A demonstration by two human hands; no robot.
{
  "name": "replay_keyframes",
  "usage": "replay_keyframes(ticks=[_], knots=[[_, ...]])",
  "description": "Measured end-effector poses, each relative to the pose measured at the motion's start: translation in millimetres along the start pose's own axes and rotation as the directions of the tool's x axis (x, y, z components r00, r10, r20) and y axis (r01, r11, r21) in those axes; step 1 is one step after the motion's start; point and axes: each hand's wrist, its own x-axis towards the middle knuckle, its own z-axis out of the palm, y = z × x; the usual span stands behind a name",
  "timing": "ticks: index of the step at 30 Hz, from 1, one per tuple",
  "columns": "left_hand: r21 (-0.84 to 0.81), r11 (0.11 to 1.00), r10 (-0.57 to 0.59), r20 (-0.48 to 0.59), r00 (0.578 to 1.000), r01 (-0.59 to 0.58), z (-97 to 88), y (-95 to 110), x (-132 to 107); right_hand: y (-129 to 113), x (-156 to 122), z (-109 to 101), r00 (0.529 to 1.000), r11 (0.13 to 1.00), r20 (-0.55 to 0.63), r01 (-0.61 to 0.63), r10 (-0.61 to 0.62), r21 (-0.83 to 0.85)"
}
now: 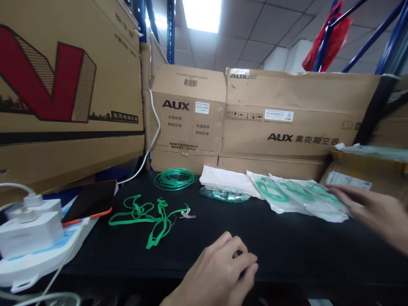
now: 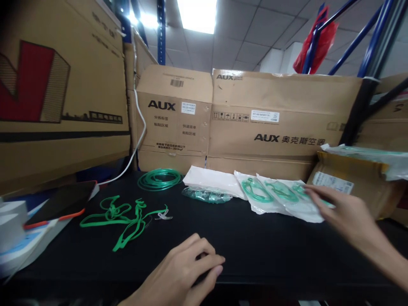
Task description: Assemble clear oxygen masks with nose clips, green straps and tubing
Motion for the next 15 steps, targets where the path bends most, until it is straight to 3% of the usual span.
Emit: replay_keyframes(ticks=[2,4,7,11,15], knots=[[0.025,0.999,0.020,-0.008,1.000,-0.020,2.5,-2.2,-0.8,-41.4,13.5,32.8,0.968,0.974,0.115,0.214,-0.222,0.075],[0.044,0.998,0.041,-0.008,0.999,-0.040,5.3,-4.4,-2.2,-82.5,25.5,67.7,0.885,0.909,0.211,0.394,-0.415,0.137],[0.050,0.996,0.072,-0.002,0.997,-0.072,6.4,-5.0,-4.8,-130.1,37.9,106.4,0.783,0.833,0.287,0.534,-0.552,0.146],[0.029,1.000,0.008,0.065,0.998,-0.010,-7.6,-0.9,-5.4,-157.8,45.7,123.3,0.723,0.779,0.320,0.621,-0.613,0.088],[0.109,0.976,-0.204,0.140,0.969,0.190,-33.9,-8.8,-4.4,-164.7,45.7,122.2,0.720,0.759,0.306,0.651,-0.624,0.016]])
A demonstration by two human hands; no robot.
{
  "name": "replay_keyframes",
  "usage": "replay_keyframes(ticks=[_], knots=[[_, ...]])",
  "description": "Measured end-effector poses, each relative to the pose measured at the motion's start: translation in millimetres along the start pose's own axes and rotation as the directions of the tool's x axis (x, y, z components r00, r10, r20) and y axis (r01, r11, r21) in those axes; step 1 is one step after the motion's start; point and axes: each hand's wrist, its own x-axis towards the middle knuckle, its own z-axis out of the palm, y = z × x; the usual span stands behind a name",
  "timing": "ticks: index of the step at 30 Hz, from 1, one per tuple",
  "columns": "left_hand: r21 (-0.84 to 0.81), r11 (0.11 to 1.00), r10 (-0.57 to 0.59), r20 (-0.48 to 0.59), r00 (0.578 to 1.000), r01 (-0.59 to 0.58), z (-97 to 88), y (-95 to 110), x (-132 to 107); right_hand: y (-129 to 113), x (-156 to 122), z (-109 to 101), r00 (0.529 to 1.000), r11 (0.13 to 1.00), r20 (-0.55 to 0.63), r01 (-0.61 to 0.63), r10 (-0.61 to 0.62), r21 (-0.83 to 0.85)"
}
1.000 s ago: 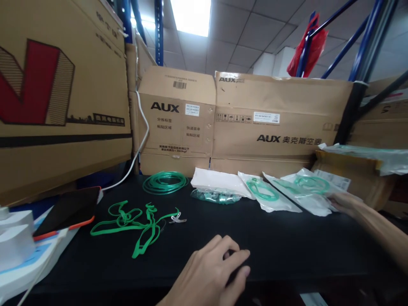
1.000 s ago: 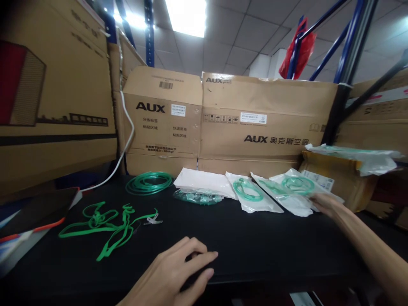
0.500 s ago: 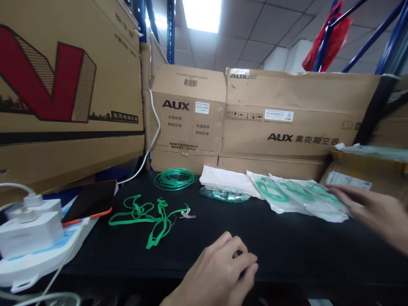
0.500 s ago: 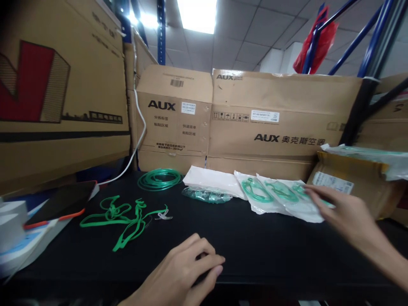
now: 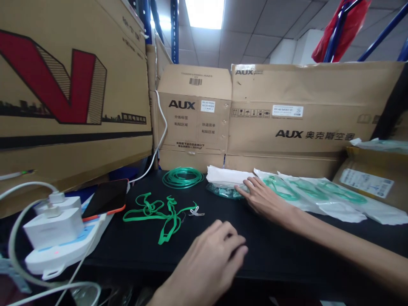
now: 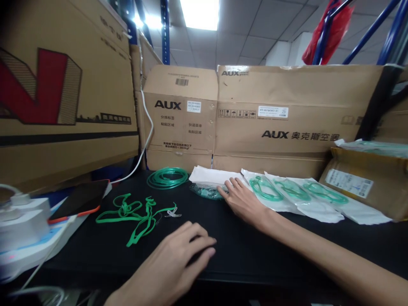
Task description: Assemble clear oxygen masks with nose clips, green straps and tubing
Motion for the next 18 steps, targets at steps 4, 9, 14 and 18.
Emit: replay_keyframes(ticks=[4,9,14,18], knots=[[0.260,0.938,-0.215,-0.086,0.973,0.231,-17.2,-27.7,-1.8,-7.6,-0.4,-4.3,1.000,0.999,-0.025,-0.005,0.004,-0.048],[0.385,0.874,-0.280,-0.099,0.955,0.296,-22.7,-55.4,-3.9,-19.6,-3.7,-10.5,1.000,0.999,-0.017,-0.006,0.005,-0.045],[0.405,0.875,-0.257,-0.072,0.964,0.264,-19.9,-64.6,-1.7,-26.9,-4.2,-22.5,0.996,0.996,-0.033,-0.086,0.087,0.038],[0.391,0.888,-0.220,-0.099,0.970,0.241,-23.7,-57.8,0.0,-31.3,-6.8,-44.4,0.985,0.977,-0.046,-0.159,0.167,0.141]])
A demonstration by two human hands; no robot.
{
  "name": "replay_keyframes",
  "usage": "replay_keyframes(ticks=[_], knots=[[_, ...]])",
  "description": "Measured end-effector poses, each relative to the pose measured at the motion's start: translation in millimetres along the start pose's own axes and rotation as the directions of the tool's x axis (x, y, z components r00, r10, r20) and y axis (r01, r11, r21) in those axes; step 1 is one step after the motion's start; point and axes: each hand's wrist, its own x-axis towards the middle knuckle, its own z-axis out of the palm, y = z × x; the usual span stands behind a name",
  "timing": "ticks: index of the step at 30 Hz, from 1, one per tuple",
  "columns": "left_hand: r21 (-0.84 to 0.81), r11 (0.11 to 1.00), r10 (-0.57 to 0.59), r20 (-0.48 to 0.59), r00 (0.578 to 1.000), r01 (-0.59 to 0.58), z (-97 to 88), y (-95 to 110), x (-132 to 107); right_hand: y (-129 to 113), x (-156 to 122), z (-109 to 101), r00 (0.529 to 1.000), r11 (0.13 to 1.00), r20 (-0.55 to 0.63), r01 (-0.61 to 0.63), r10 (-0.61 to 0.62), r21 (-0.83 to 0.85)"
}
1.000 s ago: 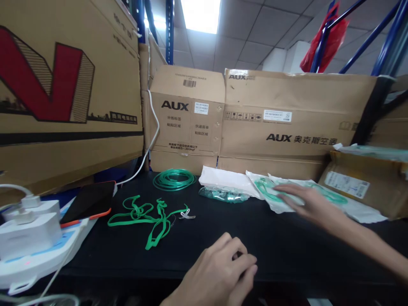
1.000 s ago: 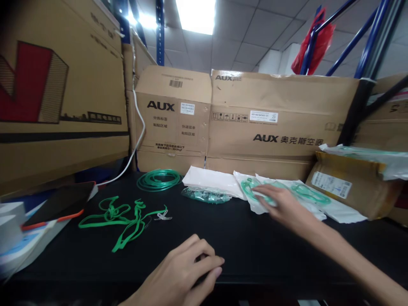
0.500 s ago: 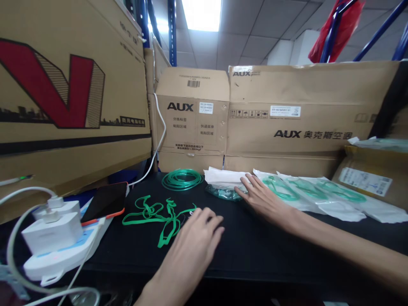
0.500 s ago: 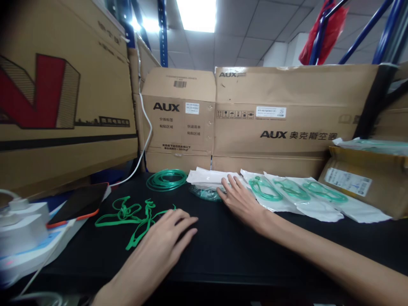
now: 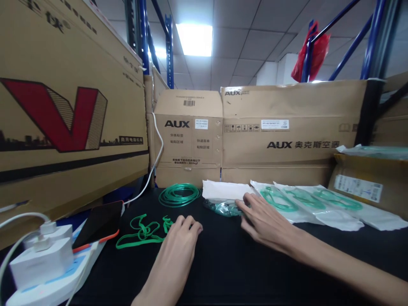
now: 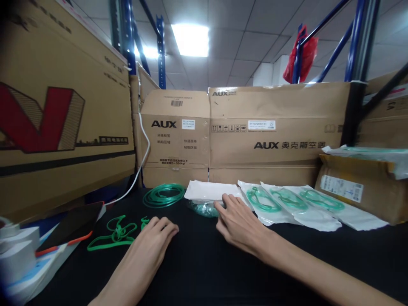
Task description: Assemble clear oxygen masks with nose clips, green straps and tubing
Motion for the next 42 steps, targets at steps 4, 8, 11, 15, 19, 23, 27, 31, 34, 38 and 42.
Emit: replay_keyframes(ticks=[4,8,11,15,19,23,27,31,34,38,42], knots=[[-0.288,0.957,-0.029,-0.174,0.984,-0.023,-12.0,20.7,-1.4,-11.3,-20.4,-14.0,0.999,0.995,0.022,-0.036,0.034,0.095],[-0.631,0.774,-0.122,-0.070,0.990,0.051,-16.0,43.2,-3.3,-27.1,-51.5,-11.3,0.972,0.916,0.167,-0.213,0.164,0.340],[-0.789,0.603,-0.125,0.057,0.990,0.122,-13.6,49.2,-4.3,-38.9,-66.1,-8.0,0.920,0.760,0.299,-0.381,0.254,0.526],[-0.814,0.549,-0.140,0.134,0.981,0.189,-9.9,46.6,-3.3,-48.2,-69.8,-10.3,0.938,0.632,0.250,-0.348,0.242,0.693],[-0.842,0.468,-0.149,0.224,0.963,0.268,-7.5,44.2,-0.2,-48.7,-69.0,-13.2,0.948,0.549,0.191,-0.305,0.255,0.778],[-0.879,0.385,-0.092,0.265,0.960,0.280,-5.9,42.2,0.9,-48.5,-68.1,-15.0,0.939,0.509,0.214,-0.327,0.269,0.796],[-0.885,0.335,-0.065,0.319,0.946,0.322,-5.1,38.7,0.8,-49.8,-67.2,-17.9,0.934,0.489,0.218,-0.336,0.283,0.805],[-0.887,0.322,-0.057,0.330,0.942,0.330,-4.8,38.1,1.2,-51.2,-68.4,-20.2,0.935,0.483,0.218,-0.333,0.279,0.810],[-0.881,0.341,-0.071,0.324,0.943,0.328,-4.3,39.3,0.8,-51.8,-69.3,-20.7,0.937,0.487,0.208,-0.327,0.282,0.810],[-0.871,0.382,-0.087,0.299,0.950,0.309,-2.8,40.1,-0.3,-51.5,-68.1,-22.0,0.943,0.486,0.201,-0.311,0.266,0.817],[-0.876,0.357,-0.104,0.309,0.945,0.325,-0.8,40.2,-0.4,-50.9,-66.2,-22.8,0.952,0.485,0.187,-0.286,0.244,0.826]])
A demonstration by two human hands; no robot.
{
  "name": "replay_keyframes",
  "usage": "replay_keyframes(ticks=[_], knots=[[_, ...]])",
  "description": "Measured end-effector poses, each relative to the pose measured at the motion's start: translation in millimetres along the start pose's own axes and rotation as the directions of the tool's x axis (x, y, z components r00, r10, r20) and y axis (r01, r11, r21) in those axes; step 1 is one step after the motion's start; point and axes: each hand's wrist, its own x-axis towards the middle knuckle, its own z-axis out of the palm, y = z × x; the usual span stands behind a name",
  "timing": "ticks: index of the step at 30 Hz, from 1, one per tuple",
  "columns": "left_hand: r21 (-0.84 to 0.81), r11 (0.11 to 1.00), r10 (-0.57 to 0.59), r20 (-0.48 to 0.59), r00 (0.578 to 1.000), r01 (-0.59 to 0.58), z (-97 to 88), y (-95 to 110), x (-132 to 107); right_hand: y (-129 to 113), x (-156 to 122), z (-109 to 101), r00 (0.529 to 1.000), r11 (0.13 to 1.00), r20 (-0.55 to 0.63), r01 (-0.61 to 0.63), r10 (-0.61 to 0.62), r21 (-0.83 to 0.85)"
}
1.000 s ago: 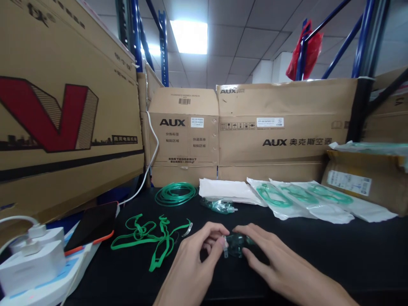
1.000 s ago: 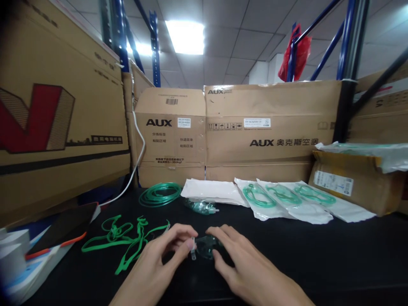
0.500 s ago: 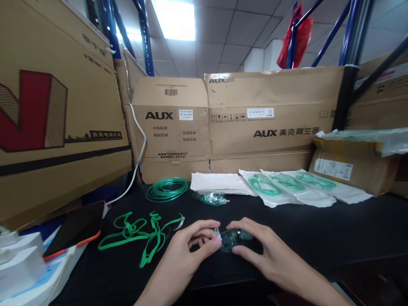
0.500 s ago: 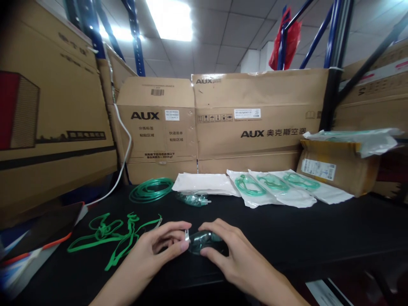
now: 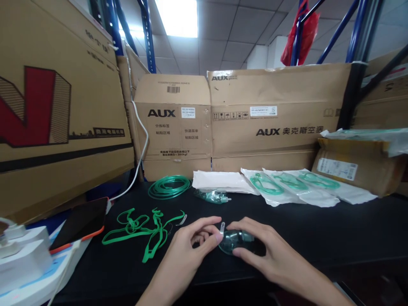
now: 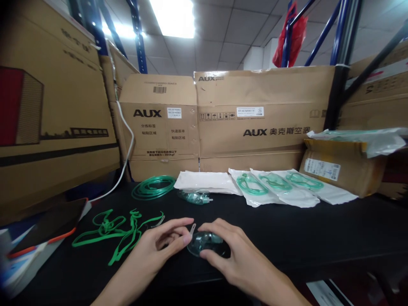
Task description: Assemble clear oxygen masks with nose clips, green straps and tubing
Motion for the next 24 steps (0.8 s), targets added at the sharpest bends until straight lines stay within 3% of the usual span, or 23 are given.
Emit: replay_keyframes(ticks=[12,24], knots=[[-0.164,0.984,-0.063,0.059,0.996,0.071,1.9,2.3,2.2,6.2,-0.8,3.8,0.999,1.000,-0.018,0.028,-0.028,-0.011],[0.043,0.999,0.020,-0.066,0.998,-0.017,8.1,1.0,-1.6,7.3,-0.9,3.9,0.998,0.999,-0.043,0.051,-0.052,-0.016]])
